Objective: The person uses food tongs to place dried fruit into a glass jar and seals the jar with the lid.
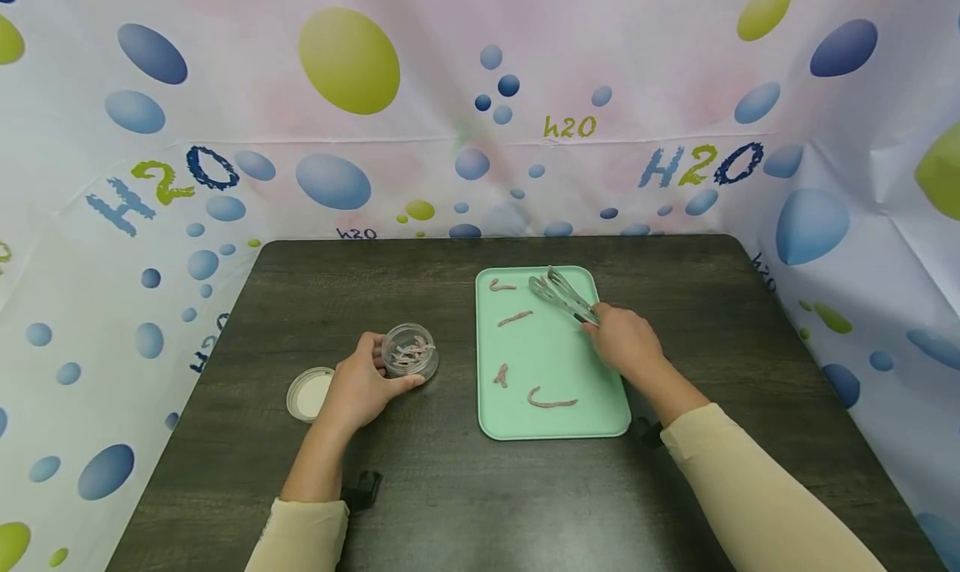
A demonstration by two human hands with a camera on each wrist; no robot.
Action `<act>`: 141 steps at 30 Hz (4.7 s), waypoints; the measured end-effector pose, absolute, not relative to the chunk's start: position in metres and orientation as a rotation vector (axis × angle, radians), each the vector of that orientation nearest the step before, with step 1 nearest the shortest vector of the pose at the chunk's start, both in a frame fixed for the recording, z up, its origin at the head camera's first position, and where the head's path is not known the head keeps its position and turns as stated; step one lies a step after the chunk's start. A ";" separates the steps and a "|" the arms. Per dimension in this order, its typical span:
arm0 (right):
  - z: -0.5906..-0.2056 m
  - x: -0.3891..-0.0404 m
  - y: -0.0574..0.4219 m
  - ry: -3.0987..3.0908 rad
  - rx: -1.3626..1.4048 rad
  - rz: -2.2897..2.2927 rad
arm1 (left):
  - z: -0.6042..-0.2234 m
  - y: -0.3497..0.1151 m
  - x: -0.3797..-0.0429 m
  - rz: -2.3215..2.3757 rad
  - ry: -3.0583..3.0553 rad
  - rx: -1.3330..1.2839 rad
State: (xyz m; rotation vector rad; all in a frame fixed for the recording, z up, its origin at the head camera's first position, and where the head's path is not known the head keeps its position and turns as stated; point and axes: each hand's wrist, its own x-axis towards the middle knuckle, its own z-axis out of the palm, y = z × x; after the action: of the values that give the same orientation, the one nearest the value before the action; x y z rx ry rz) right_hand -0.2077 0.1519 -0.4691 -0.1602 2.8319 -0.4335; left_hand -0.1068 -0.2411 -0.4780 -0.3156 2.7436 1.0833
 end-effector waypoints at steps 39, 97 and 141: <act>-0.473 -0.208 0.167 2.874 -0.130 -0.508 | -0.476 -0.238 -0.105 1.027 2.768 -0.312; -0.420 -0.160 0.102 2.930 -0.477 -0.670 | -0.478 -0.240 -0.104 1.016 2.783 -0.287; -0.427 -0.133 0.048 2.865 -0.704 -0.722 | -0.478 -0.240 -0.104 1.019 2.780 -0.274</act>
State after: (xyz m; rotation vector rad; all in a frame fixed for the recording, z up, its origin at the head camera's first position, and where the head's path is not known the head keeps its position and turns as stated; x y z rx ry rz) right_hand -0.1329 0.0478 -0.4272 -0.7042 2.8652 -0.7222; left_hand -0.1037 -0.2400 -0.4782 -0.2743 2.7801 1.0186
